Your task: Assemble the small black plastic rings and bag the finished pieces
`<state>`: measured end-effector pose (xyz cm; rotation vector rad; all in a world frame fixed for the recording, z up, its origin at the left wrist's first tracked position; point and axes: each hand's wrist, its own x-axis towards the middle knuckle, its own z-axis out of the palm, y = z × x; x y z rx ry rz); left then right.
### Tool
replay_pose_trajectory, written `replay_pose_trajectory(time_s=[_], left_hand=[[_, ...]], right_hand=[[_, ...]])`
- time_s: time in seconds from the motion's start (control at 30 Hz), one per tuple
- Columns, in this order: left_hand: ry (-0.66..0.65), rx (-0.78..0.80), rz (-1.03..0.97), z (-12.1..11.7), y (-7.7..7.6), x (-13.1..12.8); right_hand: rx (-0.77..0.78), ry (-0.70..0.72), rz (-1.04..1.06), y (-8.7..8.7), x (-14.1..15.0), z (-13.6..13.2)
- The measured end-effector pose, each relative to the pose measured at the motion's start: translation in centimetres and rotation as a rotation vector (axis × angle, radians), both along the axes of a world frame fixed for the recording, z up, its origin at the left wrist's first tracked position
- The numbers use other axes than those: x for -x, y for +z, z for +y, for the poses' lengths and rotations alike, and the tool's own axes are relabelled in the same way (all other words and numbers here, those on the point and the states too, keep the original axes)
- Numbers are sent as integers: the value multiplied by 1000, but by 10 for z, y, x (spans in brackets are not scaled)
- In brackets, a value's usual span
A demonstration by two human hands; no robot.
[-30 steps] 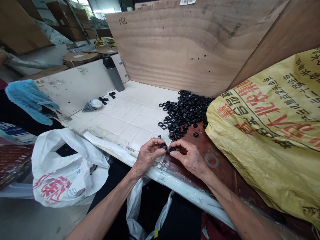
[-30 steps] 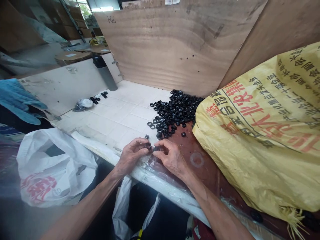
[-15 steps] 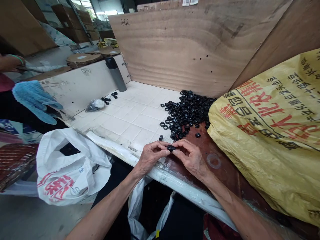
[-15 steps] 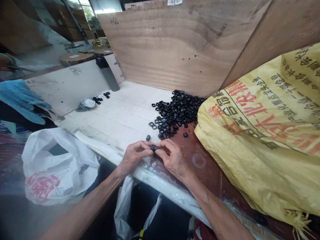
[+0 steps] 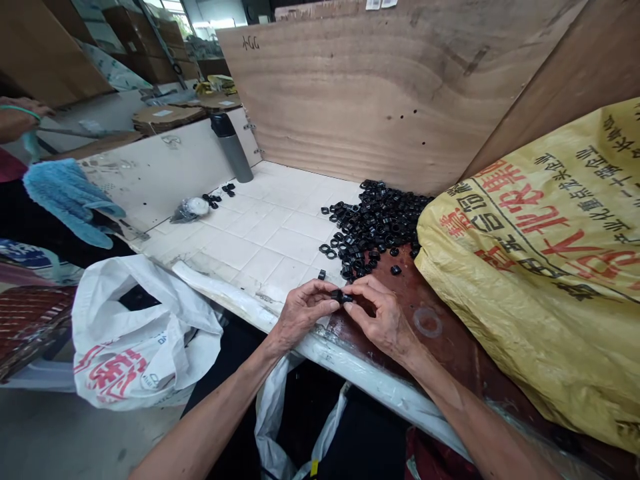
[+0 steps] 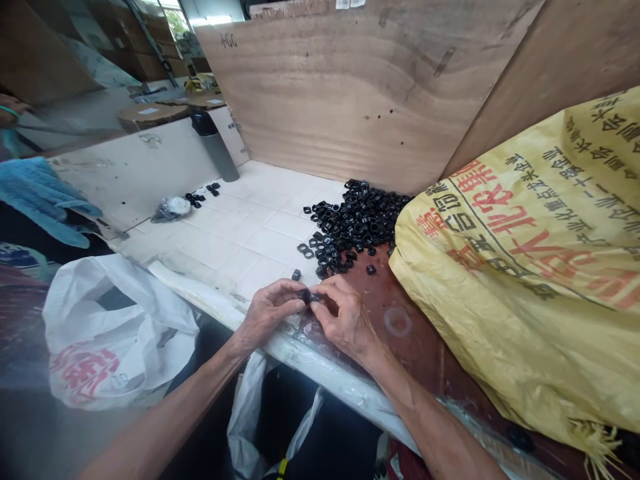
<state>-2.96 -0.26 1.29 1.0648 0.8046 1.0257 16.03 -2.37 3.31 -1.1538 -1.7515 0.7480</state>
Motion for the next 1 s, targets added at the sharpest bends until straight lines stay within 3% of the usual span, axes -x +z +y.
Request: replay_pose_trajectory(time_s=[0.27, 0.47, 0.63, 1.0], left_hand=[[19, 18, -35, 2, -1, 0], [15, 33, -25, 1, -1, -1], [11, 27, -30, 1, -2, 0], [36, -99, 34, -1, -4, -2]], right_hand=[[111, -68, 78, -4, -1, 2], [60, -58, 141, -6, -1, 1], [105, -83, 163, -3, 2, -1], [-90, -54, 9, 2, 3, 0]])
